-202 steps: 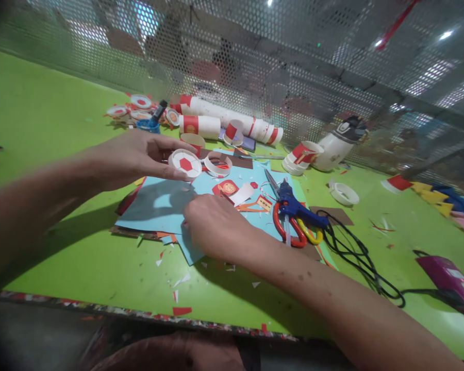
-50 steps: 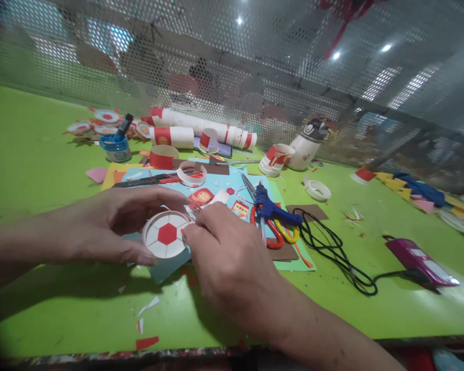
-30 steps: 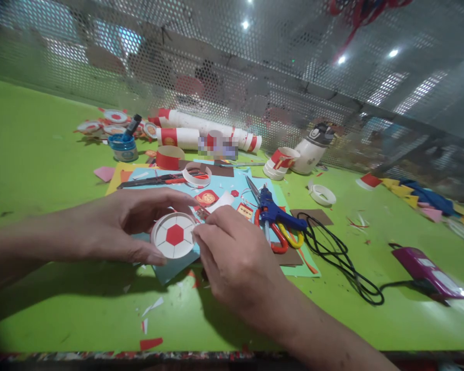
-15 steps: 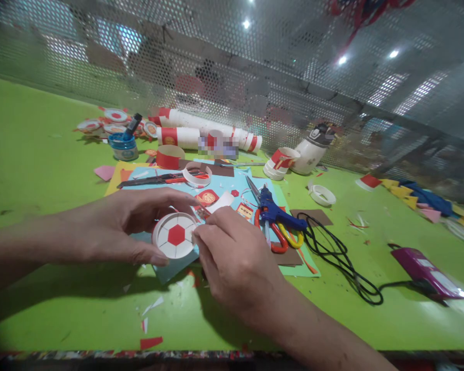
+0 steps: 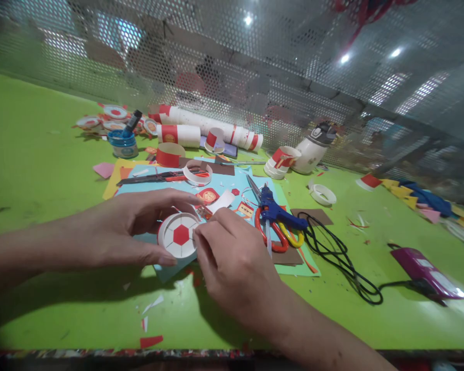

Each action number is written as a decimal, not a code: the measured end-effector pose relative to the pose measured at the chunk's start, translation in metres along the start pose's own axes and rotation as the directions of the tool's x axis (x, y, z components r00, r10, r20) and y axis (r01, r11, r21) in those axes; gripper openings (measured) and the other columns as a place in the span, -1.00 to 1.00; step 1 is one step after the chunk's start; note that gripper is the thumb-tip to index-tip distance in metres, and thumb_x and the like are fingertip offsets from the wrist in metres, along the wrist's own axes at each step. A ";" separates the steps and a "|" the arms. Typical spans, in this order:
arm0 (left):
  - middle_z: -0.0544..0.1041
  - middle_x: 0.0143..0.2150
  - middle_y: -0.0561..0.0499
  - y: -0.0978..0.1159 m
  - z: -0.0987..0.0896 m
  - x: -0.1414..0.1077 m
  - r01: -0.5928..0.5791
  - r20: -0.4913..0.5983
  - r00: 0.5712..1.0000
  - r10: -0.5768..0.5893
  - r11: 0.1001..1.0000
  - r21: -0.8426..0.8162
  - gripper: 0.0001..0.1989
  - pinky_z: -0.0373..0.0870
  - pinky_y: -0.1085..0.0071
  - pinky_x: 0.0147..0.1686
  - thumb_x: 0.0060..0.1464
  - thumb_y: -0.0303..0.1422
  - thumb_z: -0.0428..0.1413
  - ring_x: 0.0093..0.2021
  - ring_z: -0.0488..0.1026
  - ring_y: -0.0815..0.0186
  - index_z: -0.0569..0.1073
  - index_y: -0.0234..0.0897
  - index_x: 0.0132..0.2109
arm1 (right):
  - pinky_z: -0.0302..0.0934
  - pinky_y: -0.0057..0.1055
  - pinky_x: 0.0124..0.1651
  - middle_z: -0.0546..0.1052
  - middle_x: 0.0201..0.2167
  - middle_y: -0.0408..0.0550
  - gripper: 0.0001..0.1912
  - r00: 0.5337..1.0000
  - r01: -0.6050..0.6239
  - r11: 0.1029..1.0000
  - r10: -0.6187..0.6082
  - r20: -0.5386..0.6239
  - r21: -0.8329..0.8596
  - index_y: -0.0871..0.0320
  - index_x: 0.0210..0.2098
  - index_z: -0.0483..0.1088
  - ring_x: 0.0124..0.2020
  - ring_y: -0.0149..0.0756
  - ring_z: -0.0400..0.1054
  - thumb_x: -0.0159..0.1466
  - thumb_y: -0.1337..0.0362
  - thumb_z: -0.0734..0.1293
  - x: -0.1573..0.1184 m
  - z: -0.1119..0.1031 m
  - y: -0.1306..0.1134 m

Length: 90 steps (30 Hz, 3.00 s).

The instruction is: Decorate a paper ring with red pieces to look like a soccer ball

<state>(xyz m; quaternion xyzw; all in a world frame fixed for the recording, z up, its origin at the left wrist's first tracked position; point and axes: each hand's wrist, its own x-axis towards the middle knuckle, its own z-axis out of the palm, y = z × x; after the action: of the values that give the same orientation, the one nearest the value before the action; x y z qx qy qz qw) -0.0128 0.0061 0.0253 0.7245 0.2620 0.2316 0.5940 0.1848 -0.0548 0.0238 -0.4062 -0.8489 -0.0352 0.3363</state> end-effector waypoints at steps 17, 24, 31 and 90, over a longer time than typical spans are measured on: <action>0.47 0.11 -0.22 0.001 -0.001 0.000 -0.002 -0.014 1.000 0.001 0.998 -0.066 -0.24 0.50 0.25 -0.10 -0.12 -0.41 0.31 -0.03 0.50 0.11 0.23 -0.34 0.24 | 0.23 -0.41 -0.33 0.50 -0.41 0.06 -0.89 1.000 0.017 0.999 -0.017 -0.010 0.041 0.41 -0.30 0.52 -0.37 -0.34 0.35 0.25 0.56 0.32 0.001 -0.011 -0.001; 0.49 0.07 -0.14 0.000 -0.002 -0.002 0.006 0.013 1.000 -0.005 0.997 -0.076 -0.25 0.48 0.28 -0.04 -0.10 -0.38 0.34 0.00 0.49 0.14 0.25 -0.26 0.23 | 0.18 -0.36 -0.38 0.45 -0.45 0.02 -0.88 0.999 -0.035 0.999 0.035 0.005 0.001 0.36 -0.37 0.49 -0.41 -0.31 0.30 0.26 0.53 0.31 0.001 -0.015 0.002; 0.48 0.10 -0.07 -0.002 -0.002 0.000 0.019 0.029 0.999 -0.016 0.995 -0.099 -0.27 0.49 0.37 -0.04 -0.10 -0.41 0.34 0.01 0.50 0.20 0.25 -0.18 0.21 | 0.24 -0.29 -0.33 0.47 -0.37 0.09 -0.85 0.996 -0.056 0.995 0.051 0.070 0.078 0.39 -0.25 0.53 -0.34 -0.23 0.33 0.28 0.50 0.30 -0.002 -0.012 -0.002; 0.47 0.14 -0.03 0.001 0.003 -0.002 0.043 0.017 0.999 -0.043 0.999 -0.015 -0.28 0.43 0.27 0.06 -0.09 -0.34 0.32 0.13 0.43 0.11 0.27 -0.08 0.22 | 0.17 -0.32 -0.39 0.48 -0.40 0.06 -0.76 0.990 -0.089 0.996 0.091 0.105 -0.027 0.25 -0.49 0.44 -0.39 -0.24 0.34 0.30 0.44 0.26 -0.002 -0.008 -0.008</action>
<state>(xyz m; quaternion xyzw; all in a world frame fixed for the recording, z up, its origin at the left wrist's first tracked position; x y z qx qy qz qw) -0.0127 0.0023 0.0257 0.7161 0.2708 0.2145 0.6065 0.1845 -0.0644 0.0305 -0.4492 -0.8459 -0.0078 0.2875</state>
